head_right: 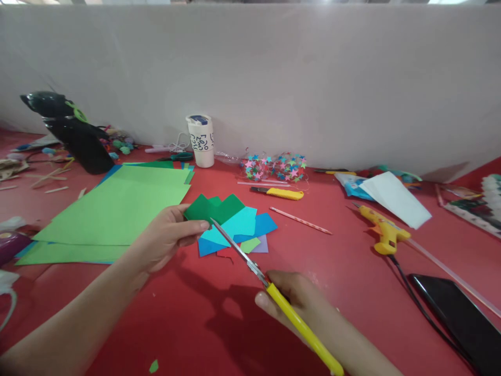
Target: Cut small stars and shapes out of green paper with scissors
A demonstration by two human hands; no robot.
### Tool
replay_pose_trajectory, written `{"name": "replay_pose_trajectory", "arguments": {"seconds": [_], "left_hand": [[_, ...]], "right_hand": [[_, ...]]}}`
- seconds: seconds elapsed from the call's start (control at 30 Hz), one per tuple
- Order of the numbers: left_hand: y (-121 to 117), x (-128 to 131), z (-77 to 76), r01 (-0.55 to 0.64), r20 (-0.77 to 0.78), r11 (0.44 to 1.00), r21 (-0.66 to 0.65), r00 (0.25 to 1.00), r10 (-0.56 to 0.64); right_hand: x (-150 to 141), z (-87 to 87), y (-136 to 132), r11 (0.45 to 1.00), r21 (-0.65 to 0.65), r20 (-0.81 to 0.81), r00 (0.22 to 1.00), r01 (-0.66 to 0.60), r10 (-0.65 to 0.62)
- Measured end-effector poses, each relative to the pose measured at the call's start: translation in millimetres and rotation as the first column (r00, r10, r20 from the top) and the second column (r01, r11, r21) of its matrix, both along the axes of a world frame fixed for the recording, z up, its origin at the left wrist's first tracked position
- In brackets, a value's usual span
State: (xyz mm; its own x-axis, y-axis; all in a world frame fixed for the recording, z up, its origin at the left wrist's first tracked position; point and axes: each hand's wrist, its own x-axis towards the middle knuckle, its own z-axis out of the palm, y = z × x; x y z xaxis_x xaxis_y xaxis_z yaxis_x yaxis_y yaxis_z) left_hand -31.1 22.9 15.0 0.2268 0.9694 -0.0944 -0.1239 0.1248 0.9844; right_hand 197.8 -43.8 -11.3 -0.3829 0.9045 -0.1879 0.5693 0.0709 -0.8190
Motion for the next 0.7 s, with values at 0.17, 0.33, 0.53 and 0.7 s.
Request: {"name": "replay_pose_trajectory", "arguments": {"seconds": [0.17, 0.33, 0.53, 0.7], "left_hand": [[-3.1, 5.8, -3.4, 0.024, 0.233, 0.995, -0.096, 0.972, -0.001], [-4.8, 7.9, -7.5, 0.024, 0.274, 0.991, -0.133, 0.962, 0.014], [-4.7, 7.0, -8.4, -0.007, 0.187, 0.995, -0.099, 0.982, 0.026], [-7.0, 9.9, -7.7, 0.006, 0.255, 0.993, -0.114, 0.967, 0.024]], "right_hand": [[-0.9, -11.8, -0.2, 1.000, 0.002, -0.048, 0.999, 0.025, -0.025], [-3.0, -19.0, -1.4, 0.996, -0.090, -0.115, 0.993, 0.024, -0.035], [-5.1, -15.3, -4.6, 0.993, -0.109, -0.123, 0.991, 0.035, -0.048], [-6.9, -1.8, -9.1, 0.996, -0.089, -0.143, 0.990, 0.008, -0.021]]}}
